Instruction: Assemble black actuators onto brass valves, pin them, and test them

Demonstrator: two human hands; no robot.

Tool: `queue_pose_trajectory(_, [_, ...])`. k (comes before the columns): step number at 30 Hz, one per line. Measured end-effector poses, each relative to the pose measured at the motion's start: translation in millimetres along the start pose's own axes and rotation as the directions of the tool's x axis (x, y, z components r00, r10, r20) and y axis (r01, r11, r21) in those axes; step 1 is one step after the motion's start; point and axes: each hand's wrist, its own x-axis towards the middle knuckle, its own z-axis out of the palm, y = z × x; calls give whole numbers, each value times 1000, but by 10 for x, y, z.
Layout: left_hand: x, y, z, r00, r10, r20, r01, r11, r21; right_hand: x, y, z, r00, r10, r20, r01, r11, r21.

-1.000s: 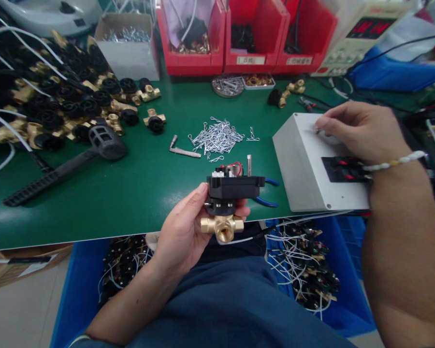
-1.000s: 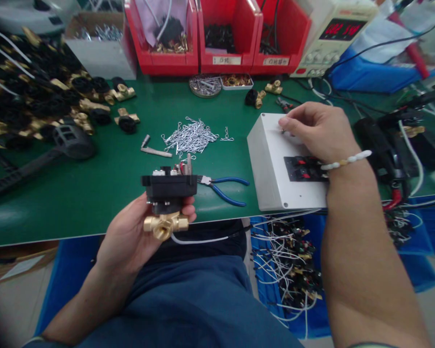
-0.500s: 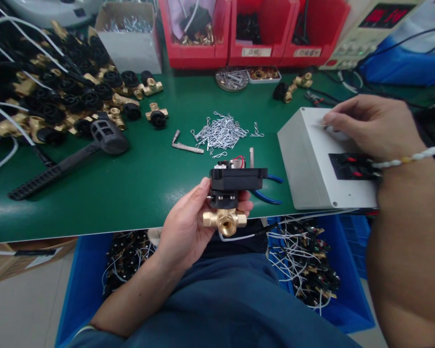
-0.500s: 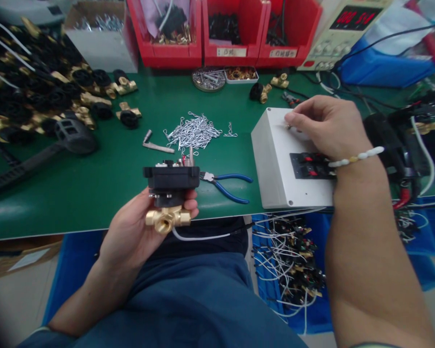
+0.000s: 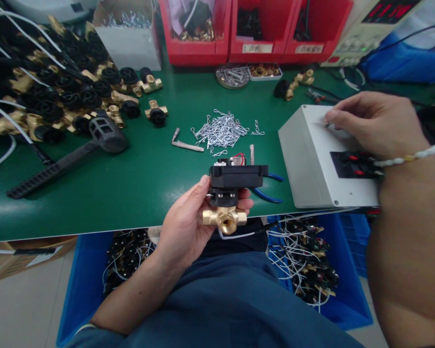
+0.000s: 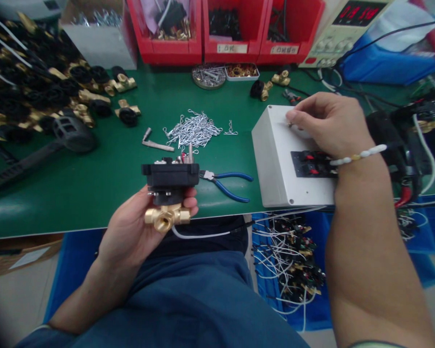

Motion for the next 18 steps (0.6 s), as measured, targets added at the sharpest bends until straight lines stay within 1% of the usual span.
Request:
queue_pose_trajectory(2, [5, 5, 2, 1000, -4, 4, 4, 1000, -20, -10, -20, 5, 1000, 11, 2, -11, 1000, -8])
queue_pose_trajectory(4, [10, 16, 5, 999, -40, 5, 40, 997, -59, -14, -24, 9, 1000, 17, 5, -17, 1000, -8])
queue_pose_trajectory(7, [14, 35, 2, 985, -163, 57, 171, 972, -162, -13, 4, 11, 1000, -10, 6, 10, 1000, -9])
queue_pose_trajectory(9, [13, 44, -12, 970, -214, 114, 235, 949, -213, -11, 27, 4, 999, -35, 8, 35, 999, -30])
queue_pose_trajectory(11, [9, 45, -34, 963, -217, 159, 251, 938, -240, -12, 36, -7, 999, -31, 19, 32, 998, -52])
queue_pose_trajectory(13, [5, 42, -54, 957, -217, 194, 264, 928, -264, -13, 22, -17, 999, 6, 49, -3, 999, -54])
queue_pose_trajectory(16, [-1, 32, -66, 956, -209, 207, 262, 925, -276, -16, -40, -14, 996, 42, 74, -40, 998, -40])
queue_pose_trajectory(18, [-4, 25, -64, 959, -200, 200, 248, 935, -254, -17, -81, 8, 998, 34, 54, -32, 999, -39])
